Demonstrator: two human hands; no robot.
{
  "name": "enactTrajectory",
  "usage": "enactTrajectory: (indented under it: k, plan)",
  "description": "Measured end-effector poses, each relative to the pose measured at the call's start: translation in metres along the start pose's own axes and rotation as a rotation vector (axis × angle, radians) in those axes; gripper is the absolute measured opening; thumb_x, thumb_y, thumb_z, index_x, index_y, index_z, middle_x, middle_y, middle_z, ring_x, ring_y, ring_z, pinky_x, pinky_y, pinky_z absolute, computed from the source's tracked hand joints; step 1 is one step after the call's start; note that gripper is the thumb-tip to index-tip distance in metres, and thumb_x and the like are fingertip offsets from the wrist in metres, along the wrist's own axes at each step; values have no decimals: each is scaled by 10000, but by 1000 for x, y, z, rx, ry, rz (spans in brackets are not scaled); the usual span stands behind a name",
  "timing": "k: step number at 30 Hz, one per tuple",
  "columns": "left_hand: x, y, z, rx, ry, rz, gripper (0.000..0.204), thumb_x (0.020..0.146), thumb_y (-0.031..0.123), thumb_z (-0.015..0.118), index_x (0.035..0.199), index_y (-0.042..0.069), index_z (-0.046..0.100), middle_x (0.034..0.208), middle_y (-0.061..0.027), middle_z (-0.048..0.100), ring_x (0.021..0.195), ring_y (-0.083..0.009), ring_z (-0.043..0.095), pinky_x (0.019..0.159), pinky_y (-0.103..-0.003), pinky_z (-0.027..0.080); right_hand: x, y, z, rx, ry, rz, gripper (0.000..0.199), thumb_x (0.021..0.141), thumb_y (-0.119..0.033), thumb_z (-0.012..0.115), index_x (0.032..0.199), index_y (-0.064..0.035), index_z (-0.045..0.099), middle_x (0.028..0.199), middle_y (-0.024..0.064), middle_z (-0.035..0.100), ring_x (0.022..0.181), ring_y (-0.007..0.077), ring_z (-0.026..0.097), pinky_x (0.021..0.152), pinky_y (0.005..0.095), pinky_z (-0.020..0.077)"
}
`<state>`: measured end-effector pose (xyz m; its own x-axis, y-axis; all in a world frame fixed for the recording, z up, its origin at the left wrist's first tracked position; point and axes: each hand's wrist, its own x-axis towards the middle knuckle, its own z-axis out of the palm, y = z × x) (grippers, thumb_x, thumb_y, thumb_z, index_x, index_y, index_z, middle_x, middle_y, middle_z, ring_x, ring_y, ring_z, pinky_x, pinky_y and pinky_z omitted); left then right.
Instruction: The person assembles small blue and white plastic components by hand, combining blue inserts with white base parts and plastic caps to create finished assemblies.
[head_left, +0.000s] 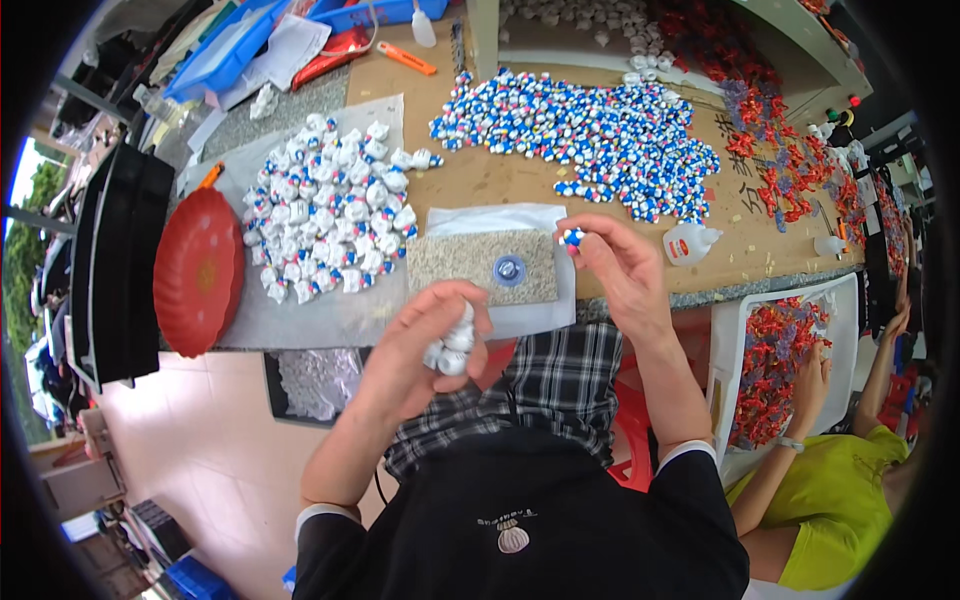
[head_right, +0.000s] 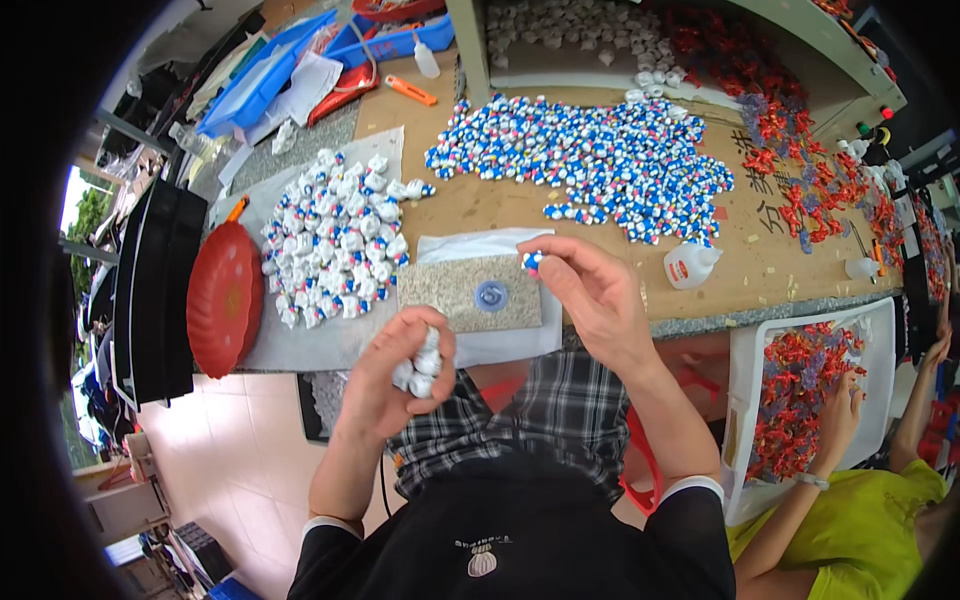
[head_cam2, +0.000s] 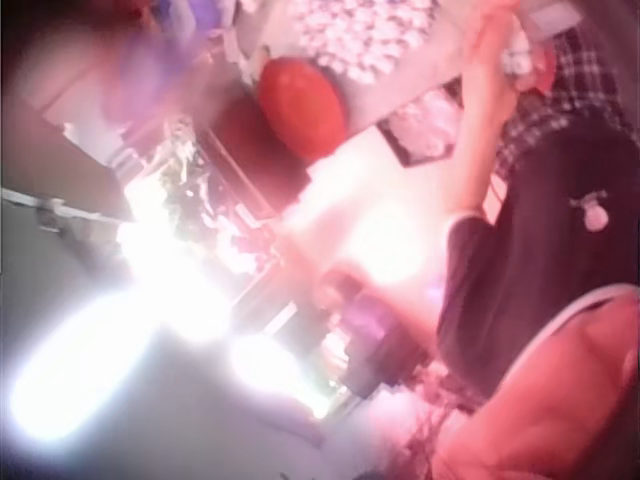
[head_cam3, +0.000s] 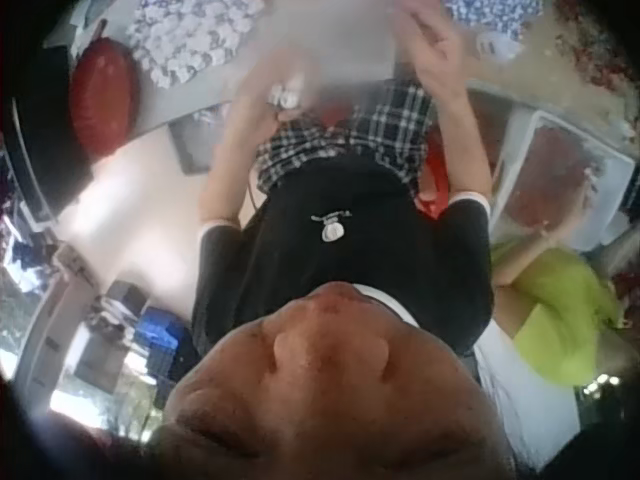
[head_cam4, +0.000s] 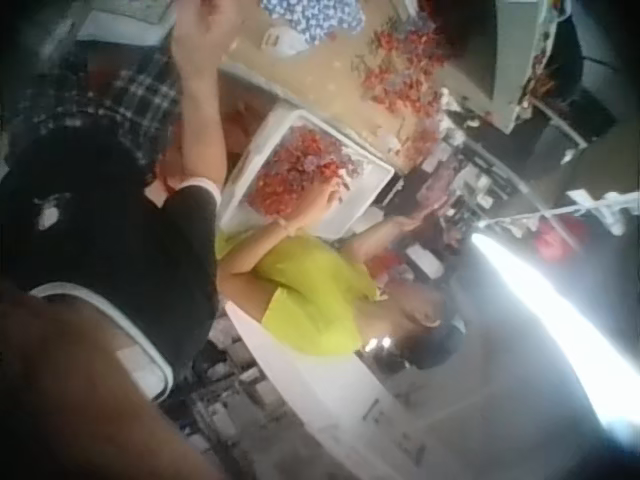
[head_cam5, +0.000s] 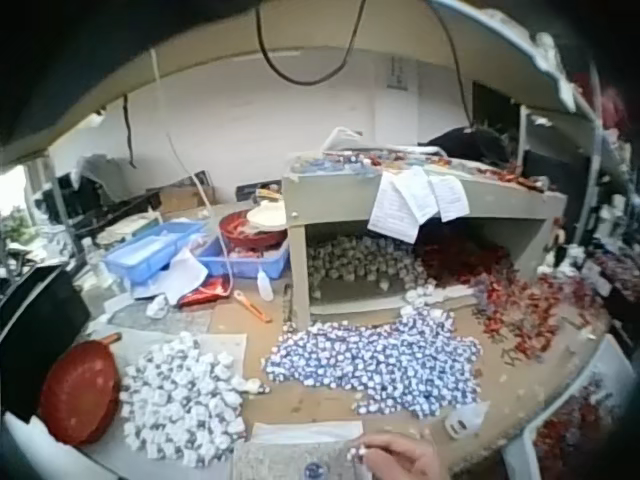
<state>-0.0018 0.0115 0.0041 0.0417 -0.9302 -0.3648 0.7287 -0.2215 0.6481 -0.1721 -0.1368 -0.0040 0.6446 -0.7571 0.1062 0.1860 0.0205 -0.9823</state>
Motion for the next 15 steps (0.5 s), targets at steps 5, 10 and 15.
enactTrajectory:
  k: [5,10,15]
  plan:
    - [-3,-48,7,-11,49,-19,207,921,202,504,1088,81,527,842,-28,548,621,-62,536,387,-158,256,-41,11,21,152,-4,197,201,910,-116,519,1047,11,594,947,31,593,849,82,519,765,224,415]
    - [7,-68,1,104,60,79,173,886,193,573,1011,85,522,810,-20,557,596,-47,515,396,-144,268,-56,18,34,-86,13,109,166,852,-57,574,995,9,627,855,52,611,797,115,564,723,243,437]
    - [2,-68,-3,240,83,91,218,910,226,527,1063,72,522,826,-4,531,612,-39,513,418,-154,297,-47,9,29,-545,-106,-109,171,781,-11,614,945,-16,660,824,97,640,732,193,599,648,279,460]
